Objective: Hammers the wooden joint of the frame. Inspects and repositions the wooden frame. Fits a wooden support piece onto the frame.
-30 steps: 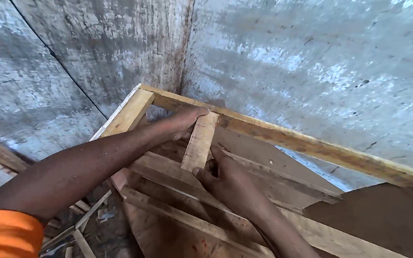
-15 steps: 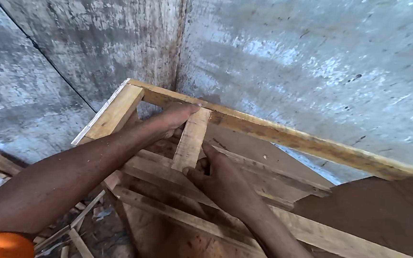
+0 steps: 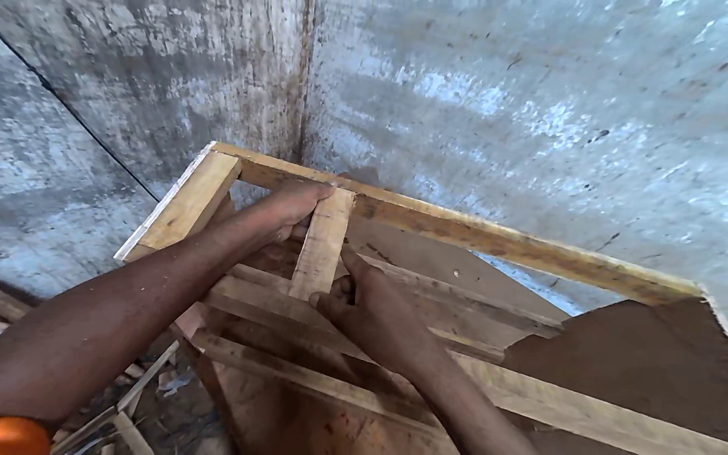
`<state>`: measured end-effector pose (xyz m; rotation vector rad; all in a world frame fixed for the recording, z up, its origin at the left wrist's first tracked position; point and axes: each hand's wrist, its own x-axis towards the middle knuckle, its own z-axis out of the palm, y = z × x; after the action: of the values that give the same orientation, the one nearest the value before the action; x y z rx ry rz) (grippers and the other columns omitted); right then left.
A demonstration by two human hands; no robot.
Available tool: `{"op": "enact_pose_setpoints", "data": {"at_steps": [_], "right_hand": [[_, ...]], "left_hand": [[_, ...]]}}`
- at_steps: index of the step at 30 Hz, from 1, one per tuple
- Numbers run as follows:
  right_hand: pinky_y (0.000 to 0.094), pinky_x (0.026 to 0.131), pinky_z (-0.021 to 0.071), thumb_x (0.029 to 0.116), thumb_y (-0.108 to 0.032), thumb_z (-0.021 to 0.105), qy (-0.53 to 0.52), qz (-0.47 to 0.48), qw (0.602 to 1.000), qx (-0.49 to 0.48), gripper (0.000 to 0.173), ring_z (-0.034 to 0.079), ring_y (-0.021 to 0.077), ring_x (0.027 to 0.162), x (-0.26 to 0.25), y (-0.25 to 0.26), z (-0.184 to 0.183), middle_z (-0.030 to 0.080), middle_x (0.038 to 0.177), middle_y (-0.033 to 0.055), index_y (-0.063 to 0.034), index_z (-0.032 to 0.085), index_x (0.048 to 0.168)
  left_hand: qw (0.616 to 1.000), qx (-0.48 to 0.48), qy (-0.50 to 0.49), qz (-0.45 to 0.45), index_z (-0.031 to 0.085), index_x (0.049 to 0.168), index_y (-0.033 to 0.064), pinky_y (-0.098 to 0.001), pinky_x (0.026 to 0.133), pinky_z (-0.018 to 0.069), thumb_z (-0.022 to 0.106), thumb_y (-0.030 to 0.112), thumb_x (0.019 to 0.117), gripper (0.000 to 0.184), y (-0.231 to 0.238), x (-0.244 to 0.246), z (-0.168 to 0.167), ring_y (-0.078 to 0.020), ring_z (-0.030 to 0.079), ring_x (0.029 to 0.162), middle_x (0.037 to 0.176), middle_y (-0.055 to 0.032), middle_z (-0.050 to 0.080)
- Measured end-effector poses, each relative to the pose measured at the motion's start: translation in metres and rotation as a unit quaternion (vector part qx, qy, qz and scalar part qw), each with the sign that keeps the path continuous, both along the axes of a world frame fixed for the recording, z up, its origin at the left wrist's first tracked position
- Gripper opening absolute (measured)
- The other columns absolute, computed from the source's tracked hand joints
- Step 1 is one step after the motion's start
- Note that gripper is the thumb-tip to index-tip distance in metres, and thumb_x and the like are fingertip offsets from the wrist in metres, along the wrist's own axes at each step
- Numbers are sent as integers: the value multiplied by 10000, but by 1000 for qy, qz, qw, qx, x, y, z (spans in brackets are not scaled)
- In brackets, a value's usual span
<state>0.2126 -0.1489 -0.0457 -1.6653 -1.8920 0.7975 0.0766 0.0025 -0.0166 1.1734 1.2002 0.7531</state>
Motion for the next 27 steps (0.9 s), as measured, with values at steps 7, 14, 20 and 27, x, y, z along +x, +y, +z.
{"op": "enact_pose_setpoints", "data": {"at_steps": [7,14,20,27], "right_hand": [[335,445,503,973,-330,708,29,10,999,-18,668,568,143,512,2,2,0,629,689,5,-116,404,1528],[302,413,461,993,-264,694,92,14,993,-67,550,594,166,516,5,4,5,707,759,39,-151,457,1476],[328,396,483,987,-270,700,68,-6,997,-23,560,584,160,481,0,-1,1,687,707,13,-167,461,1483],[329,388,487,975,-257,714,77,-13,997,-8,603,593,159,475,-1,-4,-2,698,707,10,-185,440,1508]], "left_hand": [[999,26,22,0,609,1299,60,-395,765,618,518,456,1059,472,1,0,-2,-223,729,889,1060,-145,717],[989,99,104,-13,663,1173,-2,-464,828,596,521,535,1036,572,2,-2,-5,-248,722,917,1044,-172,720],[992,93,74,-31,645,1188,-16,-452,817,615,491,550,1043,604,7,-4,-11,-250,735,913,1047,-178,724],[984,139,111,-17,683,1079,-14,-493,834,590,477,587,1033,637,6,-3,-19,-259,723,908,998,-177,723]]}}
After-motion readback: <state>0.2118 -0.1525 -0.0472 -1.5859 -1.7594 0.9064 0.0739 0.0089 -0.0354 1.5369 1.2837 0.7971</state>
